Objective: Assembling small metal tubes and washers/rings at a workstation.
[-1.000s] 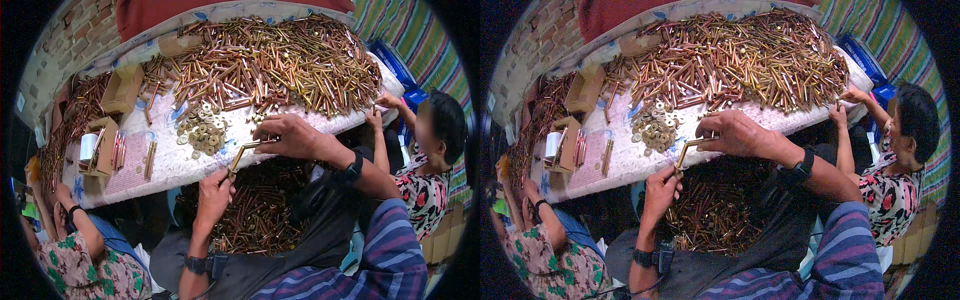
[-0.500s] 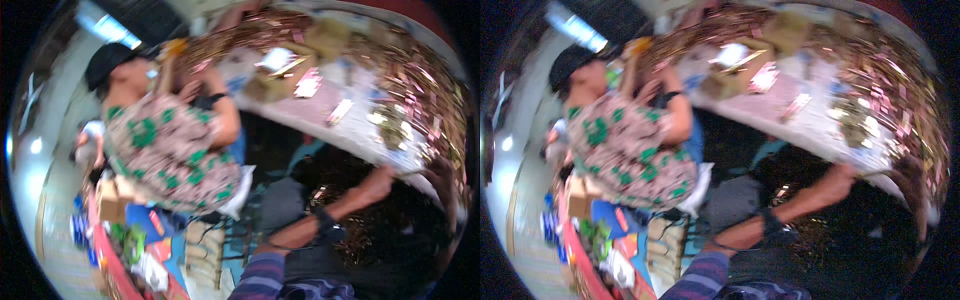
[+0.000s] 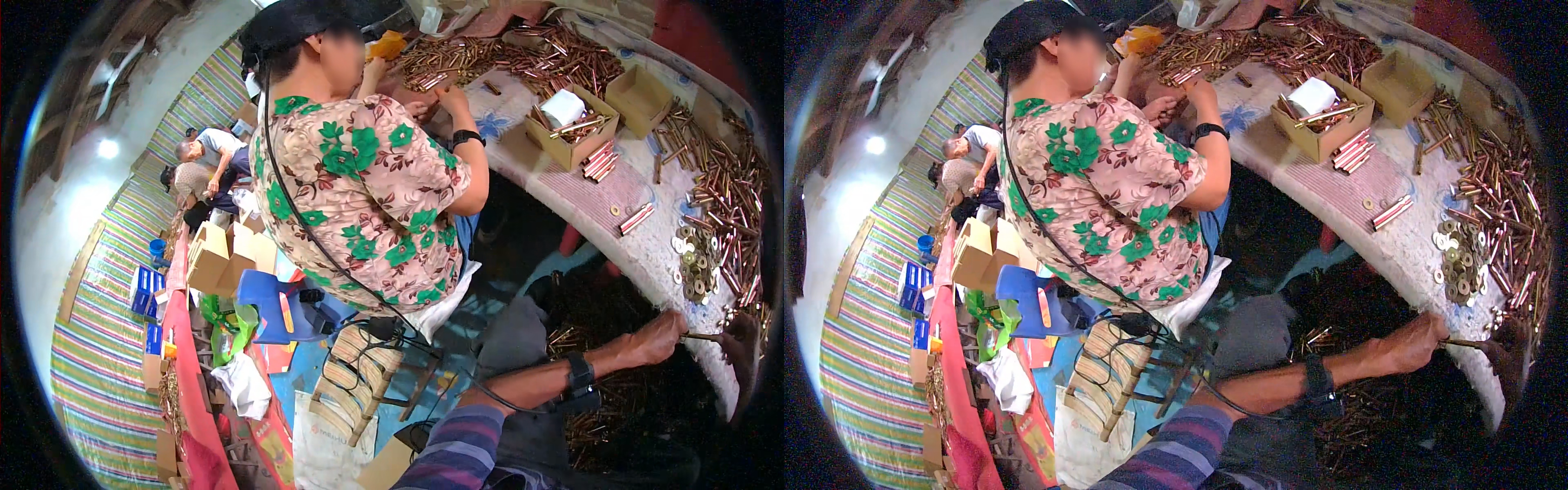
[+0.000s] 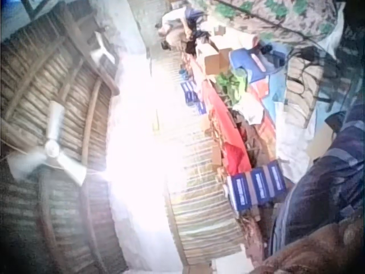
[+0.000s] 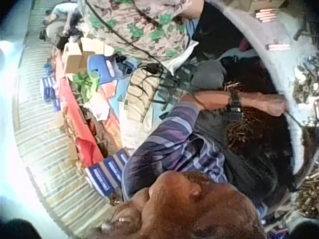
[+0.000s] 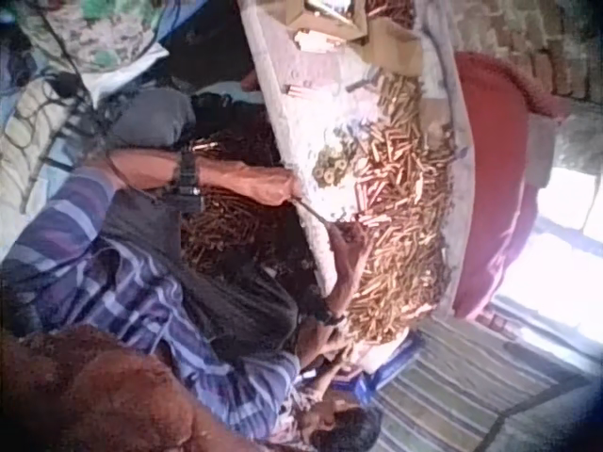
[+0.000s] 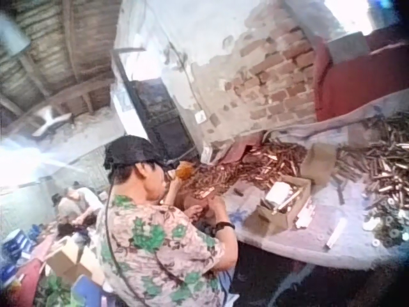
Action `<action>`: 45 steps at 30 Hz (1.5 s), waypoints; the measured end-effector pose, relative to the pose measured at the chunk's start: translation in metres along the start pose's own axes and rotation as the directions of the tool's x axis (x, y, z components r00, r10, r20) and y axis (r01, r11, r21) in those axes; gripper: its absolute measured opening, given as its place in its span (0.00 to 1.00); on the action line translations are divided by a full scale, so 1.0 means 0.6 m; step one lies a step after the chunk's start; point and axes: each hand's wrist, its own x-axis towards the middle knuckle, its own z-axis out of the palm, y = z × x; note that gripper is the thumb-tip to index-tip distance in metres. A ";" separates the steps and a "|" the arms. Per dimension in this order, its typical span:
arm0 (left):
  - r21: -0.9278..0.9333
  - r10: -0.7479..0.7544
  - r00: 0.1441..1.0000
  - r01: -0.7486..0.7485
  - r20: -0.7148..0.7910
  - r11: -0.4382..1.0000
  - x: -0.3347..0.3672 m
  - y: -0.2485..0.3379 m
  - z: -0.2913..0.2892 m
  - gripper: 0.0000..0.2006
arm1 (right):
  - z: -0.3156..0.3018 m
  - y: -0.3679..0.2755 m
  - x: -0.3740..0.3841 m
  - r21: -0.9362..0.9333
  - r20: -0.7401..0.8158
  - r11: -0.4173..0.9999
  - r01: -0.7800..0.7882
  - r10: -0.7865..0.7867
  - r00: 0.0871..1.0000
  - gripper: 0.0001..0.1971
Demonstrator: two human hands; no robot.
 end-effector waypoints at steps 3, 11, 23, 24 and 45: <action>-0.065 -0.072 0.994 0.078 0.077 0.995 0.017 0.014 0.004 0.05 | 0.031 -0.074 -0.012 0.239 -0.302 0.965 0.108 -0.032 0.953 0.13; -0.103 -0.112 0.994 0.113 0.012 0.988 0.022 0.026 -0.013 0.07 | -0.008 -0.020 0.026 0.242 0.412 0.928 -0.284 0.167 0.896 0.12; -0.283 -0.117 0.989 0.138 0.088 0.949 0.022 0.087 -0.050 0.16 | 0.027 0.105 -0.017 -0.250 0.371 0.955 -0.161 0.247 0.895 0.09; -0.359 -0.119 0.979 0.171 0.163 0.917 0.026 0.090 -0.053 0.17 | 0.020 0.103 -0.025 -0.254 0.365 0.952 -0.168 0.255 0.895 0.09; -0.144 -0.636 0.696 0.704 0.334 0.695 0.065 0.111 -0.087 0.10 | -0.047 0.094 0.021 -0.494 0.285 0.859 0.131 0.017 0.958 0.13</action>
